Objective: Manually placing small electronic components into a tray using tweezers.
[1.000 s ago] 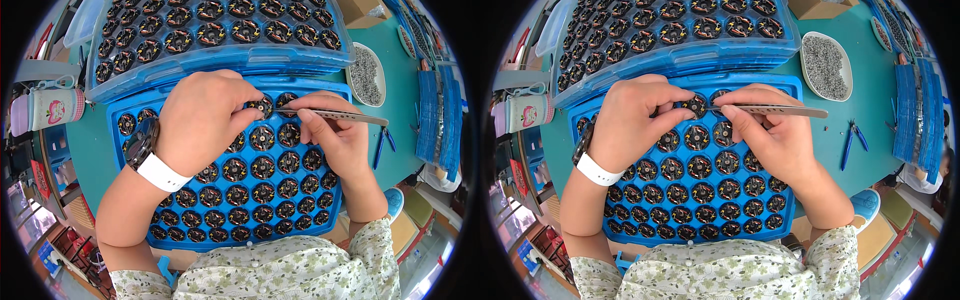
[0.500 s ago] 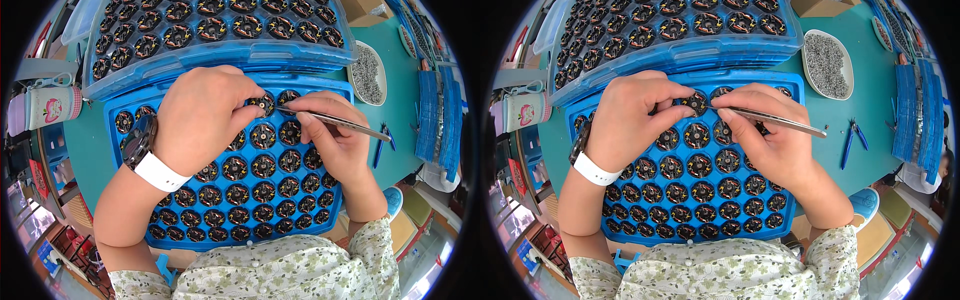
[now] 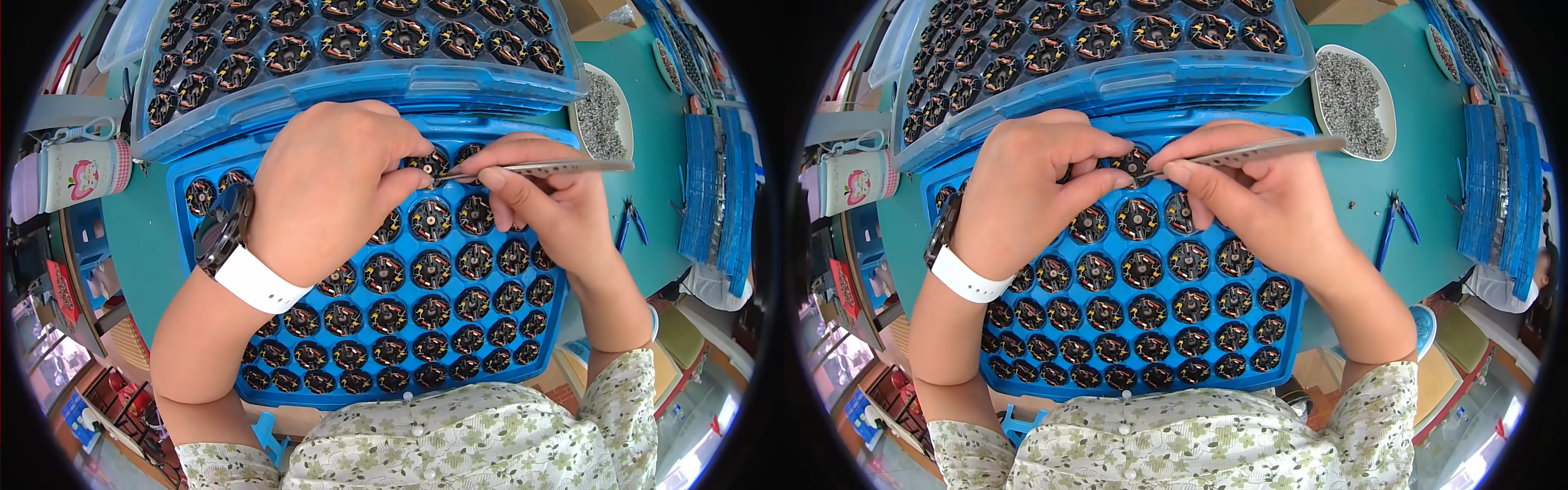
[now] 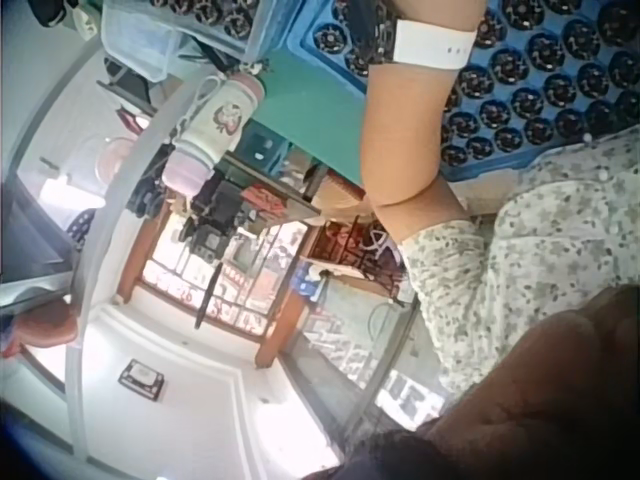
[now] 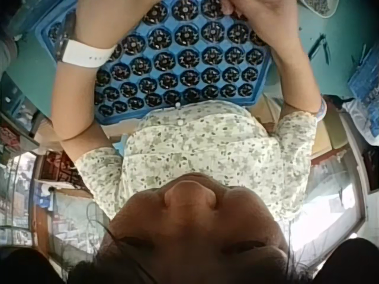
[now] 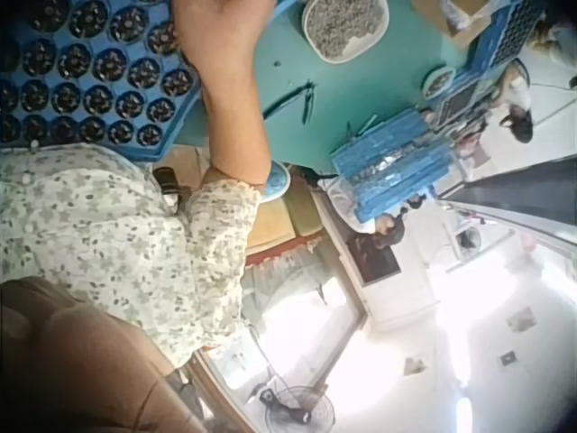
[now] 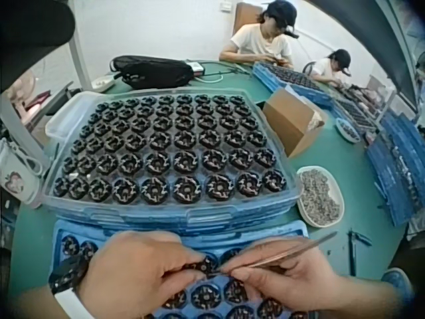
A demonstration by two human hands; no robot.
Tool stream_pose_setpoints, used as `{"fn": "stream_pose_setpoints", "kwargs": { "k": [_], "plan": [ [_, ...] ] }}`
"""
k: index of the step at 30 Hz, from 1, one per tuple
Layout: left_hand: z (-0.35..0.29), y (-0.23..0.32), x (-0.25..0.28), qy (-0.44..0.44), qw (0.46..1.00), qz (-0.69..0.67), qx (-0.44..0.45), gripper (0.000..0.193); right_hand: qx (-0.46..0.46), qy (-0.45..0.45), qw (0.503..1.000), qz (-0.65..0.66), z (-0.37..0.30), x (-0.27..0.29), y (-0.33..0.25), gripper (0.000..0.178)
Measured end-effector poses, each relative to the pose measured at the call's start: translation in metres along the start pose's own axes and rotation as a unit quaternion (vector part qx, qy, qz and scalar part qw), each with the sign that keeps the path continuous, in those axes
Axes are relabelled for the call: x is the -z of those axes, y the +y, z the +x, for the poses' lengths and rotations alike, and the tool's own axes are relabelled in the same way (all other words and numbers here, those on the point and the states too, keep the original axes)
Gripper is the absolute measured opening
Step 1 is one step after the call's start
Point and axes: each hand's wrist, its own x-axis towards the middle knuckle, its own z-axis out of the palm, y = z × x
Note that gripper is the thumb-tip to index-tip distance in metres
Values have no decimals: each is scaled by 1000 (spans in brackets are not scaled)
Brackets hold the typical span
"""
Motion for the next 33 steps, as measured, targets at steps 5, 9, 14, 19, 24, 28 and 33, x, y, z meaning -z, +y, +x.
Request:
{"fn": "stream_pose_setpoints", "kwargs": {
  "k": [5,9,14,19,24,28,33],
  "plan": [
    [1,4,4,-31,999,28,27,19,-76,-50,996,6,12,14,-8,13],
    [0,3,4,-26,999,25,29,19,-105,-77,991,2,18,20,-6,15],
    [-1,2,3,-22,999,27,23,19,-65,-83,994,6,16,20,-3,14],
    [0,3,2,-29,999,24,29,19,-31,-92,995,5,14,21,0,15],
    [-2,1,3,-30,999,24,28,17,-24,-88,996,-13,13,18,-2,13],
    [-3,1,3,-34,999,24,30,17,194,-63,937,-283,-10,-5,-8,21],
    [-1,2,2,-17,999,28,16,17,297,-27,769,-565,-38,-37,-11,35]
  ]
}}
